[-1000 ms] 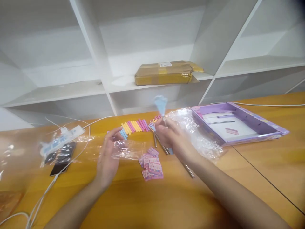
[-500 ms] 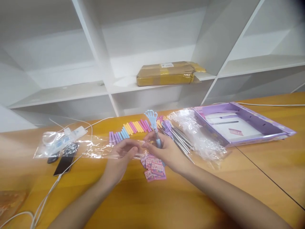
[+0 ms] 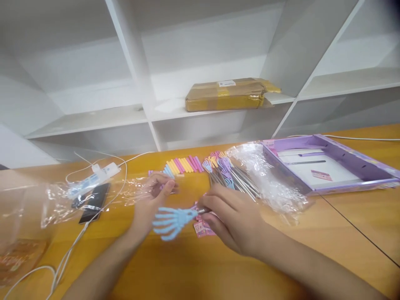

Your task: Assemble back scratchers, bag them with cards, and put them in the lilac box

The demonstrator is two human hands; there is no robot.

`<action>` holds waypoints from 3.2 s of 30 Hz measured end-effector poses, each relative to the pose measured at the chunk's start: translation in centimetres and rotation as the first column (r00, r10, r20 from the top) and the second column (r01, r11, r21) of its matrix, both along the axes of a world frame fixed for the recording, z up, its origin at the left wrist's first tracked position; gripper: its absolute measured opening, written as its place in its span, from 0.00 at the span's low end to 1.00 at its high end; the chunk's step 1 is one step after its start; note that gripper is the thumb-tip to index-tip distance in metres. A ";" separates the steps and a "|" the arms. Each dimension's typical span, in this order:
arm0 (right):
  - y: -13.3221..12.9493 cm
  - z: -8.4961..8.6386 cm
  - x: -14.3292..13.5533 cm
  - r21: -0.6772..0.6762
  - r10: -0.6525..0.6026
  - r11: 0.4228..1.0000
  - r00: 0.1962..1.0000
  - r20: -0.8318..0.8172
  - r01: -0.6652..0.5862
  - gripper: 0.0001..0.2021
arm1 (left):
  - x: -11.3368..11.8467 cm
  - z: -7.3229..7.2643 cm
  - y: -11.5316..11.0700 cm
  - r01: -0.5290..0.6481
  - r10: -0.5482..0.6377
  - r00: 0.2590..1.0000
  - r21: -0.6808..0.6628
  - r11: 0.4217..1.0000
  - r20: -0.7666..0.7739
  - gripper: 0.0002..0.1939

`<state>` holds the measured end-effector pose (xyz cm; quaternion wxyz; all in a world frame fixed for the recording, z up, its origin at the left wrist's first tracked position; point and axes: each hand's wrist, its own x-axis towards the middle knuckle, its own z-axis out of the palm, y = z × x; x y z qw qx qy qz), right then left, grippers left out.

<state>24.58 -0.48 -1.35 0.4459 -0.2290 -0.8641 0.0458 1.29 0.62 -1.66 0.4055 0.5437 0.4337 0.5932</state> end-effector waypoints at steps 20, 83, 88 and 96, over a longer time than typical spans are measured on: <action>3.7 0.5 1.7 0.049 -0.223 0.974 0.971 0.086 0.219 0.10 | -0.7 1.6 0.0 0.167 -0.074 0.898 -0.180 0.969 0.434 0.14; 1.3 1.1 0.4 -0.700 -0.071 0.703 0.992 0.106 0.125 0.24 | 2.6 -1.8 -1.7 0.345 -0.240 0.890 -0.230 0.910 0.387 0.13; 1.7 1.1 0.9 -0.716 0.007 0.699 1.000 0.016 0.007 0.21 | 1.9 -1.2 -0.9 0.236 -0.143 0.909 -0.200 0.951 0.392 0.13; 2.3 0.7 1.3 -0.757 0.054 0.626 0.979 -0.195 -0.185 0.09 | 0.7 -0.2 -0.3 0.251 -0.154 0.889 -0.176 0.952 0.431 0.13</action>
